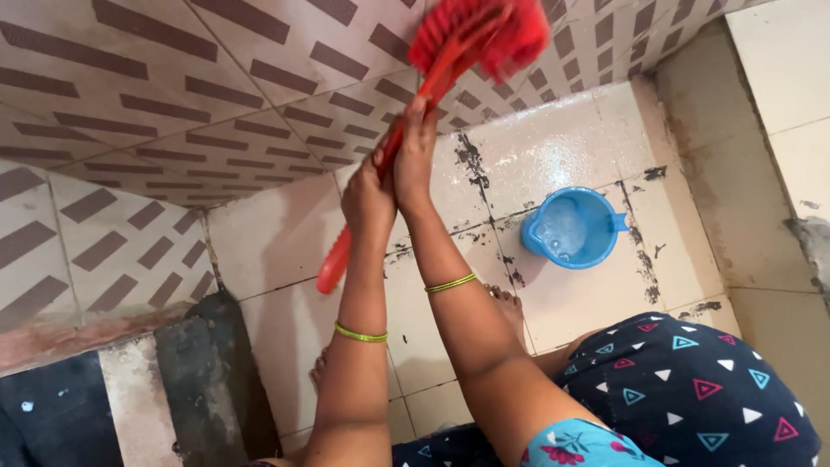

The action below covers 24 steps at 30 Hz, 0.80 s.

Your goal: The person sits on the bathroom floor and scrubs the lower section of a tiled wall using a red long-handled brush. They repeatedly dip the brush into a blue plastic jug of water to wet the bristles and continue scrubbing the wall surface.

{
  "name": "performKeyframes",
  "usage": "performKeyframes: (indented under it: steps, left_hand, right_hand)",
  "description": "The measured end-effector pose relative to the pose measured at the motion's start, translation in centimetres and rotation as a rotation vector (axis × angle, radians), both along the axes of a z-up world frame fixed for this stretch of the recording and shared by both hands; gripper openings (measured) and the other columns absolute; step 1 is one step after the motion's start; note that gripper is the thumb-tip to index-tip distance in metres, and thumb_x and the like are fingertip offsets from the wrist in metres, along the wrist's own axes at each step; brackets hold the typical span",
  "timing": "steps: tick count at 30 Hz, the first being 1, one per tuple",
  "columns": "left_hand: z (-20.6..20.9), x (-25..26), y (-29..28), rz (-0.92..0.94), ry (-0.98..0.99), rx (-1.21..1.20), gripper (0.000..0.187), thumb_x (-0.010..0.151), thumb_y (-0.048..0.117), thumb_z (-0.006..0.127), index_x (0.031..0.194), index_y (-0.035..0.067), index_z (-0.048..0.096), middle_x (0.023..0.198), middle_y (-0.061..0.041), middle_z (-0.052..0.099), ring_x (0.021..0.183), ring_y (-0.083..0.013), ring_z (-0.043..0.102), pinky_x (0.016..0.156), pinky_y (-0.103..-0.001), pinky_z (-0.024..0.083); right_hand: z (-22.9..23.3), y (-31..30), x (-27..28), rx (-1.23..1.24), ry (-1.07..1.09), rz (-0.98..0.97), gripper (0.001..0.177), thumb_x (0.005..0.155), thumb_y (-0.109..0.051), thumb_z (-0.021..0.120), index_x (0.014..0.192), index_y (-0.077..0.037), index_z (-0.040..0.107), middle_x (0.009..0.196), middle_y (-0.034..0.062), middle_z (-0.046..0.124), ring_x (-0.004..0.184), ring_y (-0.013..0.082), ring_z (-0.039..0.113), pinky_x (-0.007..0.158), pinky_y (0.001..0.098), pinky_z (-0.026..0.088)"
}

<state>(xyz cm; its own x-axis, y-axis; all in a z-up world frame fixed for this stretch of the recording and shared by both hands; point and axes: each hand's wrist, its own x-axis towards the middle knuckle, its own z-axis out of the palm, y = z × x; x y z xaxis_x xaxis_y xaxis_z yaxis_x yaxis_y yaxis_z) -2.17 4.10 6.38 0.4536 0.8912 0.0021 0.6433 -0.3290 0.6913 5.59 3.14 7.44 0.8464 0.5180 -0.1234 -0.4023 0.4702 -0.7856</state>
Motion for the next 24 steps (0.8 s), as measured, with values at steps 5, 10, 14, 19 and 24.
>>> performKeyframes:
  steps: [5, 10, 14, 19, 24]
  left_hand:
    - [-1.5, -0.9, -2.3, -0.009, 0.286, -0.077, 0.032, 0.100, 0.036, 0.054, 0.104, 0.010, 0.072, 0.100, -0.016, 0.076, 0.095, -0.0364, 0.071, 0.083, -0.049, 0.054]
    - [-0.9, -1.1, -1.9, 0.014, 0.203, -0.030, 0.033, 0.104, 0.038, 0.054, 0.112, 0.012, 0.072, 0.103, -0.015, 0.076, 0.098, -0.0364, 0.071, 0.085, -0.047, 0.054]
    - [-1.4, -0.9, -0.5, 0.051, -0.013, -0.034, 0.035, 0.096, 0.034, 0.056, 0.120, 0.014, 0.071, 0.103, -0.013, 0.076, 0.096, -0.0356, 0.072, 0.080, -0.046, 0.055]
    - [-6.4, -2.9, -2.3, 0.064, 0.273, -0.098, 0.032, 0.104, 0.035, 0.053, 0.110, 0.011, 0.072, 0.107, -0.016, 0.075, 0.101, -0.0385, 0.070, 0.085, -0.051, 0.053]
    - [-7.4, -4.3, -2.6, 0.072, 0.327, -0.054, 0.030, 0.096, 0.035, 0.056, 0.103, 0.011, 0.073, 0.101, -0.017, 0.074, 0.094, -0.0387, 0.071, 0.081, -0.052, 0.053]
  right_hand:
    - [-3.4, -1.9, -0.8, -0.158, 0.258, 0.024, 0.056, 0.099, -0.066, 0.048, 0.098, -0.011, 0.039, 0.064, 0.0041, 0.045, 0.045, 0.0153, 0.048, 0.040, 0.0298, 0.045]
    - [-2.0, -1.5, -0.4, -0.064, 0.148, 0.033, 0.056, 0.099, -0.065, 0.051, 0.109, -0.011, 0.041, 0.067, 0.0036, 0.045, 0.047, 0.0143, 0.048, 0.042, 0.0298, 0.044]
    - [-1.1, 0.1, -0.3, -0.067, -0.062, 0.039, 0.062, 0.097, -0.065, 0.051, 0.124, -0.011, 0.043, 0.068, 0.0040, 0.048, 0.049, 0.0146, 0.050, 0.043, 0.0301, 0.045]
    - [-7.1, -1.4, -2.2, -0.140, 0.285, 0.083, 0.057, 0.098, -0.065, 0.050, 0.113, -0.011, 0.041, 0.068, 0.0022, 0.045, 0.047, 0.0143, 0.047, 0.042, 0.0307, 0.045]
    - [-9.3, -2.1, -3.2, -0.276, 0.388, 0.162, 0.055, 0.096, -0.068, 0.047, 0.104, -0.013, 0.042, 0.067, 0.0028, 0.047, 0.048, 0.0156, 0.049, 0.044, 0.0321, 0.049]
